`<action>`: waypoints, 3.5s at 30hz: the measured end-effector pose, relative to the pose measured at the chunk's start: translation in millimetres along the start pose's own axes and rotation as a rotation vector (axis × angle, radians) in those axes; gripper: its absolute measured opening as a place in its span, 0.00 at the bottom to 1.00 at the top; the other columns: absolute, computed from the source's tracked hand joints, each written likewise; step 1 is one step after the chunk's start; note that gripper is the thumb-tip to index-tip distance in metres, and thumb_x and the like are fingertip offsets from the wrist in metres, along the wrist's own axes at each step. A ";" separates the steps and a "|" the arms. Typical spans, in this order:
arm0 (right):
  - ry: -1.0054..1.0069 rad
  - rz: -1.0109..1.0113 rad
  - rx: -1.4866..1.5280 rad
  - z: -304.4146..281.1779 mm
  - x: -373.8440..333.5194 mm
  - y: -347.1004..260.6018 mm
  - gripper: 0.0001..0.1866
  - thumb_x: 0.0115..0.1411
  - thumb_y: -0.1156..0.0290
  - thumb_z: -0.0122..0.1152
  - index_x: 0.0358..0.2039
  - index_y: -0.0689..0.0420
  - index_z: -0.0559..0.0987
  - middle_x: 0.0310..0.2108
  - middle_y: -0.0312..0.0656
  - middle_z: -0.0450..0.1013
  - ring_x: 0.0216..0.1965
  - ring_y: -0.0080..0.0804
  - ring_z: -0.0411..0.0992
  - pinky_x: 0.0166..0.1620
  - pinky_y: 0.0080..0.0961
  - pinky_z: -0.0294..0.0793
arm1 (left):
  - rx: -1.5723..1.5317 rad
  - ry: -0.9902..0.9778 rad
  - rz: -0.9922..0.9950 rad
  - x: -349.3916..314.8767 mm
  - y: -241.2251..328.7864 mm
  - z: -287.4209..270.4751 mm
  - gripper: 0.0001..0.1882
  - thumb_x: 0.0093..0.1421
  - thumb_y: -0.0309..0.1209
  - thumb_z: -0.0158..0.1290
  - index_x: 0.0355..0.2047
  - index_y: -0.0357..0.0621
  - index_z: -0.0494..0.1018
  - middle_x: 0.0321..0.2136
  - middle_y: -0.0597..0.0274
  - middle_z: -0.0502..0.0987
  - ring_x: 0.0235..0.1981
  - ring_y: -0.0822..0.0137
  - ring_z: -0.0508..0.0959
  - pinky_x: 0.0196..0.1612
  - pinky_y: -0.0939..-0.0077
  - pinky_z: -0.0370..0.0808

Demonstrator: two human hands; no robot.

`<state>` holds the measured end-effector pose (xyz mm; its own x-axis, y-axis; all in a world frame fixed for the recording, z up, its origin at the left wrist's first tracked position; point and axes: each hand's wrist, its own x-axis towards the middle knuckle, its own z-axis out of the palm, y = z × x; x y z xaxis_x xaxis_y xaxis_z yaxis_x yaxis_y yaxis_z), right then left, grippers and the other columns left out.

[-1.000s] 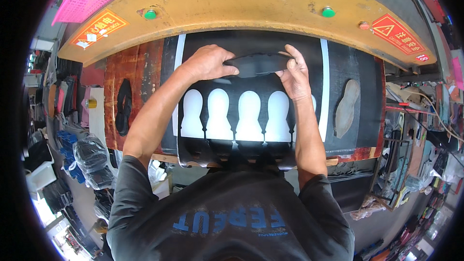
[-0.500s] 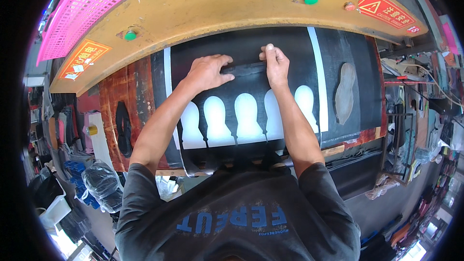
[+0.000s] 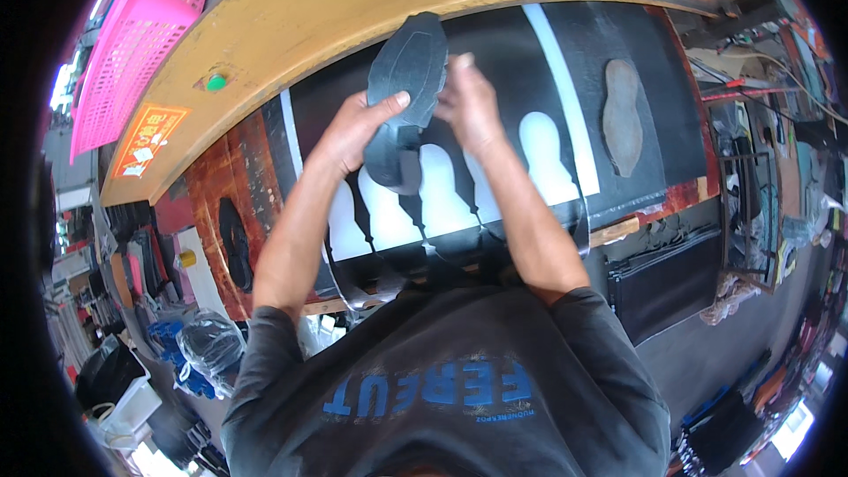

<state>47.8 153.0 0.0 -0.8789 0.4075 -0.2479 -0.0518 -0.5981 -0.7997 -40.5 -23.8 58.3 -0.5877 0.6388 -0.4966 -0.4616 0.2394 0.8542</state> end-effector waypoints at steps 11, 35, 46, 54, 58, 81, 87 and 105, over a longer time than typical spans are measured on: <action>0.120 -0.149 -0.181 -62.0 -112.5 -12.9 0.29 0.76 0.46 0.56 0.60 0.61 0.76 0.45 0.38 0.78 0.43 0.24 0.76 0.47 0.24 0.78 | -0.258 0.194 0.073 -40.0 -64.0 94.2 0.25 0.72 0.48 0.60 0.56 0.38 0.76 0.48 0.56 0.84 0.47 0.63 0.84 0.51 0.63 0.82; 0.054 -0.366 -0.769 -66.0 -192.7 -24.8 0.10 0.64 0.77 0.68 0.46 0.64 0.86 0.31 0.42 0.81 0.30 0.20 0.78 0.36 0.23 0.78 | -0.645 0.154 0.055 -46.3 -92.3 110.8 0.29 0.76 0.56 0.49 0.51 0.39 0.78 0.42 0.57 0.83 0.43 0.62 0.82 0.49 0.61 0.81; 0.139 0.015 0.205 -68.0 -181.8 20.1 0.39 0.75 0.36 0.48 0.65 0.61 0.71 0.63 0.46 0.71 0.64 0.38 0.69 0.66 0.42 0.71 | -0.317 0.011 0.389 -65.4 -92.6 119.6 0.23 0.70 0.41 0.64 0.57 0.38 0.78 0.51 0.60 0.84 0.52 0.67 0.81 0.59 0.67 0.76; 0.248 -0.091 -0.037 -41.2 -159.6 27.9 0.38 0.80 0.40 0.37 0.60 0.66 0.77 0.51 0.44 0.80 0.51 0.30 0.77 0.56 0.29 0.77 | -0.409 -0.124 0.434 -81.7 -62.4 122.7 0.32 0.64 0.40 0.68 0.63 0.36 0.74 0.53 0.60 0.81 0.53 0.67 0.80 0.60 0.68 0.75; 0.247 -0.001 -0.175 -49.6 -160.5 17.2 0.44 0.76 0.32 0.39 0.60 0.66 0.76 0.51 0.46 0.80 0.49 0.31 0.77 0.53 0.26 0.76 | -0.437 0.043 0.264 -74.4 -69.9 121.1 0.24 0.69 0.34 0.59 0.61 0.35 0.75 0.52 0.59 0.81 0.53 0.65 0.81 0.58 0.66 0.77; 0.299 -0.242 -0.382 -52.2 -144.7 -23.5 0.27 0.78 0.61 0.54 0.69 0.67 0.71 0.56 0.44 0.78 0.56 0.26 0.73 0.61 0.24 0.72 | 0.006 0.163 0.298 -81.2 -119.2 145.2 0.20 0.71 0.40 0.62 0.51 0.33 0.80 0.40 0.58 0.86 0.41 0.71 0.83 0.47 0.72 0.80; 0.388 -0.082 -0.336 -50.5 -142.1 1.0 0.29 0.80 0.57 0.49 0.73 0.61 0.67 0.61 0.45 0.74 0.61 0.30 0.70 0.66 0.27 0.67 | 0.116 0.394 0.324 -63.8 -122.6 159.8 0.25 0.68 0.48 0.64 0.43 0.31 0.81 0.32 0.56 0.86 0.34 0.69 0.82 0.40 0.70 0.79; 0.175 0.117 -0.259 -99.3 -199.4 -42.1 0.27 0.68 0.46 0.69 0.48 0.61 0.84 0.33 0.34 0.81 0.30 0.21 0.76 0.34 0.19 0.76 | 0.593 0.078 0.444 -63.2 -95.1 170.6 0.26 0.77 0.47 0.51 0.35 0.33 0.81 0.24 0.60 0.81 0.29 0.73 0.76 0.35 0.68 0.75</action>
<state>272.3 165.5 28.8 -0.7755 0.4725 -0.4187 0.1868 -0.4617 -0.8671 153.9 37.7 34.7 -0.6912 0.7187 -0.0756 0.2537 0.3393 0.9059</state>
